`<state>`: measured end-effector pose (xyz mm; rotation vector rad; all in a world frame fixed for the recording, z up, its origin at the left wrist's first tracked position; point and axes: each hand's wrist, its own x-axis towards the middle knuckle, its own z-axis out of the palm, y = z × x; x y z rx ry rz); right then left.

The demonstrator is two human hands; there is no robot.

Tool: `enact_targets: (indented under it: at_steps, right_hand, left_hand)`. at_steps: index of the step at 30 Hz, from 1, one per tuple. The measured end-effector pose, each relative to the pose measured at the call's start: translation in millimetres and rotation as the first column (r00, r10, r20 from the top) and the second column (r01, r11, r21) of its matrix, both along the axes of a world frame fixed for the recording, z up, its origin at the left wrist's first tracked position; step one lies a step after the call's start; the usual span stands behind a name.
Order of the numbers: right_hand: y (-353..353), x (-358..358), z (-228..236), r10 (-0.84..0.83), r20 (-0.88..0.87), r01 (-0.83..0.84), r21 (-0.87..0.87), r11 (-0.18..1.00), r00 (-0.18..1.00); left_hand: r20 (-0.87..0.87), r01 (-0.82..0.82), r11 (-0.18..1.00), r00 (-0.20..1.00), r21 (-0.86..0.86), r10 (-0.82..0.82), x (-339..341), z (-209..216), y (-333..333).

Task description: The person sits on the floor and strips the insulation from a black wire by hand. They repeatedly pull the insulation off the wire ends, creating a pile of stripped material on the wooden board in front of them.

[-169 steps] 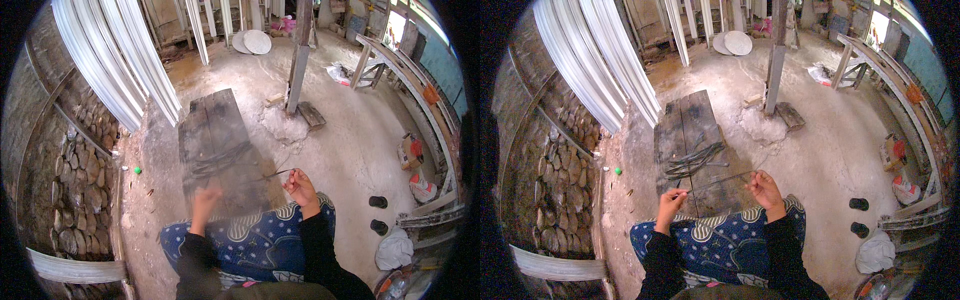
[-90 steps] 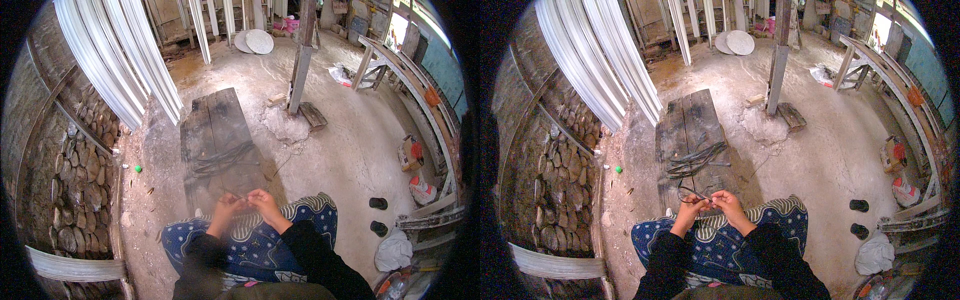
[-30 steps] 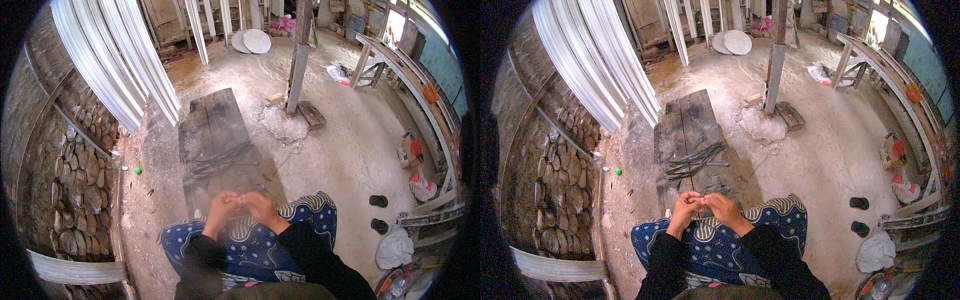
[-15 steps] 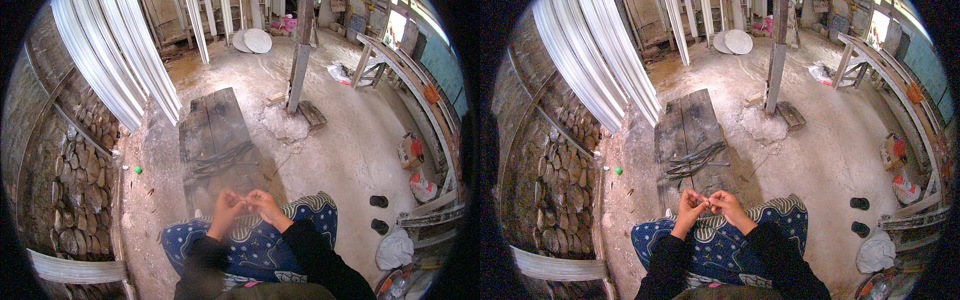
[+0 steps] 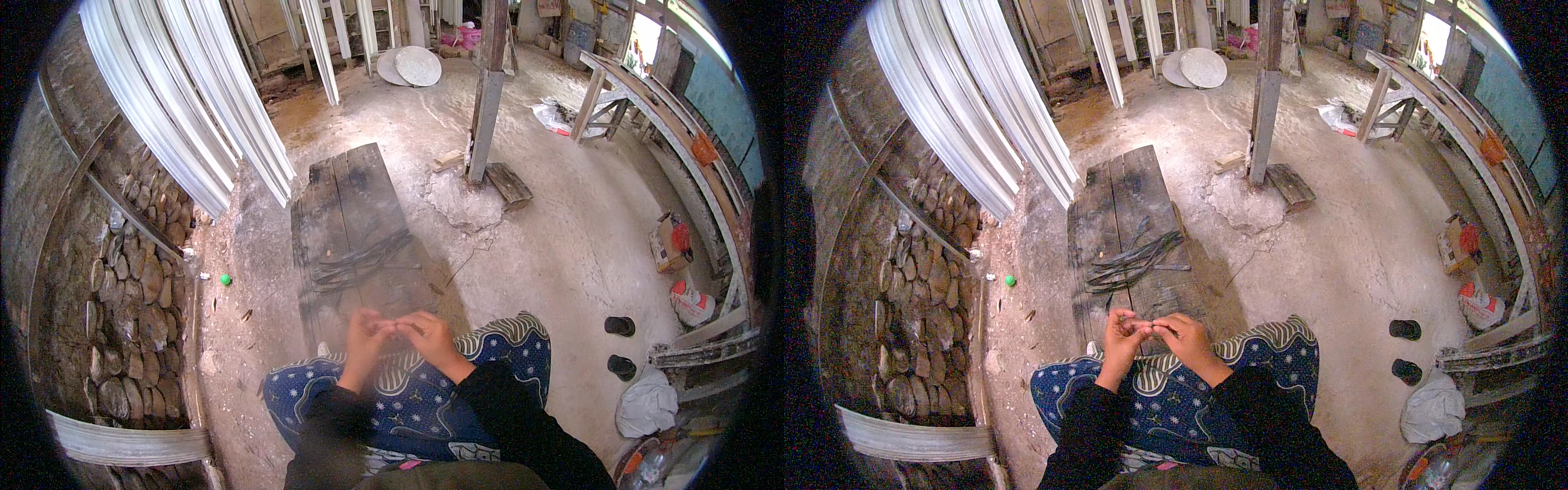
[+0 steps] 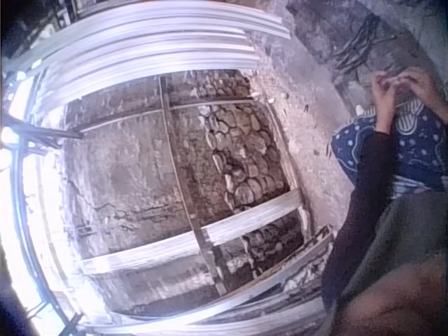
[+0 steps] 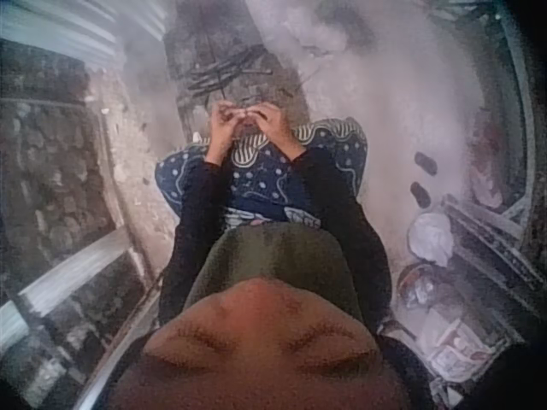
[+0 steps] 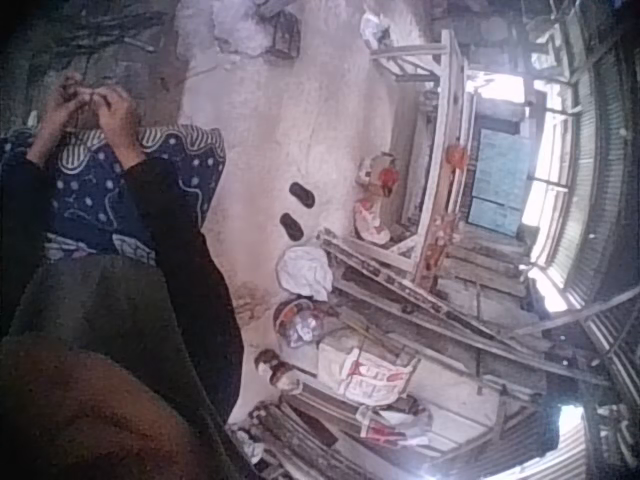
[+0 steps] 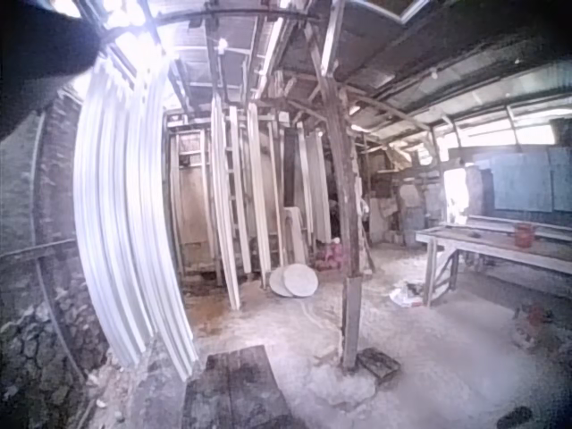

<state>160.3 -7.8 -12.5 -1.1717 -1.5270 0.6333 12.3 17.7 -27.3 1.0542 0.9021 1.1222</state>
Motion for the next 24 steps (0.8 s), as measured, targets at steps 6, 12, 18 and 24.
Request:
enact_targets:
  at_steps: [6, 12, 18, 24]
  right_hand:
    - [-4, 1, 8, -0.008, -0.081, -0.01, -0.21, 0.978, 0.997]
    - [-2, -3, 4, -0.077, 0.129, 0.086, -0.061, 0.994, 0.989]
    - [0, -2, -3, -0.011, 0.015, 0.014, -0.244, 0.97, 1.0]
    - [4, 0, -33, 0.113, -0.603, -0.379, -0.335, 0.863, 0.79]
  left_hand:
    - [-0.153, 0.009, 1.0, 0.988, 0.029, -0.004, 3, 1, -3]
    - [-0.213, -0.017, 0.995, 0.976, 0.097, 0.038, 8, 4, -7]
    - [-0.3, -0.01, 0.985, 0.952, 0.172, 0.062, 9, -3, -5]
    - [-0.162, -0.009, 0.994, 0.986, 0.11, 0.027, 11, -1, -3]
